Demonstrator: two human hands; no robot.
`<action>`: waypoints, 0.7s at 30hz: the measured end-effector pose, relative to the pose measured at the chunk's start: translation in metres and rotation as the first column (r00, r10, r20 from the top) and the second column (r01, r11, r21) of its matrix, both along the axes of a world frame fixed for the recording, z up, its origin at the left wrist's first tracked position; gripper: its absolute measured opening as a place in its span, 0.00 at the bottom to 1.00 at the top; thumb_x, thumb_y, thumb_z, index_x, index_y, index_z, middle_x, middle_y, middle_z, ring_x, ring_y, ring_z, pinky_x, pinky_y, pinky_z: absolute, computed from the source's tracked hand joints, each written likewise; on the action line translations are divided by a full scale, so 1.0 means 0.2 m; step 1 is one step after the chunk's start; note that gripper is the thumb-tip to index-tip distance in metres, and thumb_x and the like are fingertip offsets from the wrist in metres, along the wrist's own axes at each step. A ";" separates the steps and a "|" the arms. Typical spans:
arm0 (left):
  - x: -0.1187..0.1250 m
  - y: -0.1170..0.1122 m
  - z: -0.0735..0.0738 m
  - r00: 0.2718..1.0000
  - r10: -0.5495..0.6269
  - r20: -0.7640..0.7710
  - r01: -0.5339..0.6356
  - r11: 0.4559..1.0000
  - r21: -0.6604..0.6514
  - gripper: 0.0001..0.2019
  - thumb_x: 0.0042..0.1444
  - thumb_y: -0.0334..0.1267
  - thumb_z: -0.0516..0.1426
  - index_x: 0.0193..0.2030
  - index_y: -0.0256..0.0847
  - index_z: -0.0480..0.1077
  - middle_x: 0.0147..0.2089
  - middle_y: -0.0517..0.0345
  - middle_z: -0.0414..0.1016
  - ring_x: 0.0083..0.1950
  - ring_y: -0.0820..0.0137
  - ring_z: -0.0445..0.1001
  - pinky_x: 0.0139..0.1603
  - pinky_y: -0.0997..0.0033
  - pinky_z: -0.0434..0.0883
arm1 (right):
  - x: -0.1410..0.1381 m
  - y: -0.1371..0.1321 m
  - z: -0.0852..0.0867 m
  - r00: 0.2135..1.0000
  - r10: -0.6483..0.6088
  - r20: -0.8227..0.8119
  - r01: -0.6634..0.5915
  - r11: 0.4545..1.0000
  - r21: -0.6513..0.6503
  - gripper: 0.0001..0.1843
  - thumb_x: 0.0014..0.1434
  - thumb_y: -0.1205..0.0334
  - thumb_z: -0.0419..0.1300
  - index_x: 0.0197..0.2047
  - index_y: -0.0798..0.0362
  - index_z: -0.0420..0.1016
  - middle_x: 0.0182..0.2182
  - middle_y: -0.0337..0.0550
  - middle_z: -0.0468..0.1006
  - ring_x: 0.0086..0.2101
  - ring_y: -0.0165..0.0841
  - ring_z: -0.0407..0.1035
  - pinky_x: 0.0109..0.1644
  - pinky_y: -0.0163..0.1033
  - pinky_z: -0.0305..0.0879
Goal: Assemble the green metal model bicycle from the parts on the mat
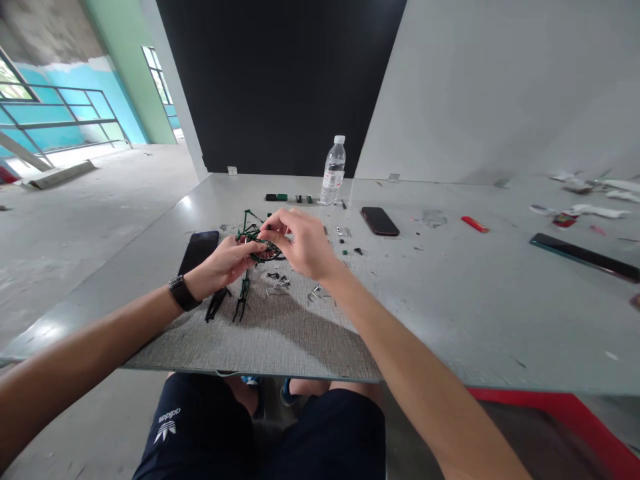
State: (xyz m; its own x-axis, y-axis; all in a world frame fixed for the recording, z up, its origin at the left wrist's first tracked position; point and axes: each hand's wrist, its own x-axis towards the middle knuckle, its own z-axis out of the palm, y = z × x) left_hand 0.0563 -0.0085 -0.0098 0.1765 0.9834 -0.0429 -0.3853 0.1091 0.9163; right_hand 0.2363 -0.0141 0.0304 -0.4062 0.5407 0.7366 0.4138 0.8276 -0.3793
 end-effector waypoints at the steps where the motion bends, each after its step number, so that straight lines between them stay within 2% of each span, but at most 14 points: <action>1: 0.00 0.00 0.00 1.000 -0.001 0.003 0.001 1.000 0.015 0.06 0.46 0.25 0.69 0.26 0.34 0.76 0.27 0.56 0.78 0.29 0.75 0.75 0.36 0.72 0.70 | 0.00 0.00 0.00 1.000 0.013 -0.002 -0.013 1.000 0.009 0.11 0.69 0.52 0.60 0.37 0.49 0.75 0.31 0.39 0.79 0.33 0.31 0.71 0.38 0.39 0.66; 5: -0.01 0.00 0.02 0.999 0.012 0.048 -0.015 0.998 0.058 0.07 0.46 0.26 0.70 0.29 0.34 0.76 0.31 0.55 0.80 0.34 0.73 0.77 0.41 0.70 0.72 | 0.03 0.02 0.02 0.994 0.015 -0.107 -0.015 1.000 0.001 0.13 0.72 0.49 0.55 0.41 0.48 0.71 0.36 0.41 0.79 0.35 0.32 0.73 0.39 0.40 0.67; 8: -0.01 -0.01 0.05 0.997 0.031 0.073 -0.034 0.999 0.035 0.09 0.45 0.25 0.70 0.27 0.35 0.74 0.31 0.56 0.80 0.35 0.72 0.78 0.44 0.68 0.73 | 0.10 0.06 0.02 0.982 -0.107 -0.156 0.112 0.994 0.018 0.15 0.74 0.47 0.48 0.42 0.47 0.67 0.27 0.36 0.71 0.29 0.31 0.69 0.34 0.40 0.63; 10: -0.01 -0.01 0.05 0.996 0.038 0.083 -0.040 0.999 0.022 0.09 0.46 0.24 0.69 0.26 0.35 0.74 0.31 0.56 0.80 0.35 0.72 0.77 0.45 0.69 0.73 | 0.14 0.10 0.01 0.984 -0.171 -0.043 0.172 0.985 0.019 0.16 0.74 0.47 0.47 0.43 0.47 0.67 0.21 0.32 0.63 0.21 0.29 0.59 0.29 0.40 0.56; 12: -0.01 -0.01 0.05 0.994 0.044 0.098 -0.047 0.998 0.031 0.08 0.46 0.24 0.69 0.26 0.36 0.74 0.31 0.57 0.80 0.35 0.73 0.77 0.44 0.70 0.73 | 0.17 0.13 -0.01 0.982 -0.141 0.124 0.144 0.989 -0.016 0.15 0.73 0.47 0.50 0.46 0.47 0.69 0.19 0.30 0.60 0.18 0.28 0.53 0.27 0.40 0.51; 14: -0.02 -0.01 0.05 0.993 0.040 0.112 -0.046 0.998 0.050 0.08 0.46 0.25 0.69 0.26 0.36 0.75 0.31 0.57 0.80 0.35 0.73 0.77 0.44 0.71 0.72 | 0.18 0.14 -0.03 0.966 -0.110 0.232 0.122 0.992 -0.036 0.14 0.71 0.47 0.54 0.48 0.47 0.71 0.17 0.28 0.58 0.18 0.28 0.51 0.28 0.40 0.51; 16: -0.02 0.00 0.04 0.992 0.025 0.122 -0.033 0.997 0.064 0.06 0.46 0.26 0.69 0.28 0.35 0.76 0.32 0.57 0.80 0.35 0.74 0.77 0.44 0.72 0.72 | 0.18 0.15 -0.04 0.958 -0.107 0.266 0.119 0.992 -0.031 0.13 0.69 0.47 0.57 0.47 0.46 0.73 0.16 0.27 0.56 0.19 0.29 0.51 0.29 0.40 0.52; 21: -0.03 0.02 0.04 0.991 0.036 0.125 -0.043 0.997 0.058 0.06 0.47 0.29 0.70 0.31 0.33 0.77 0.34 0.54 0.81 0.36 0.74 0.77 0.42 0.73 0.71 | 0.15 0.13 -0.06 0.960 -0.096 0.261 0.104 0.994 -0.016 0.12 0.70 0.48 0.56 0.44 0.47 0.73 0.16 0.28 0.57 0.19 0.29 0.51 0.29 0.39 0.50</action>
State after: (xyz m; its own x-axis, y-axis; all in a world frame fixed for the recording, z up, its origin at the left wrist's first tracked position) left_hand 0.0508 -0.0044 -0.0027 0.1377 0.9898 0.0370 -0.4992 0.0371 0.8657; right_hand 0.2657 0.0129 0.0181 -0.5244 0.6079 0.5962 0.5815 0.7672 -0.2708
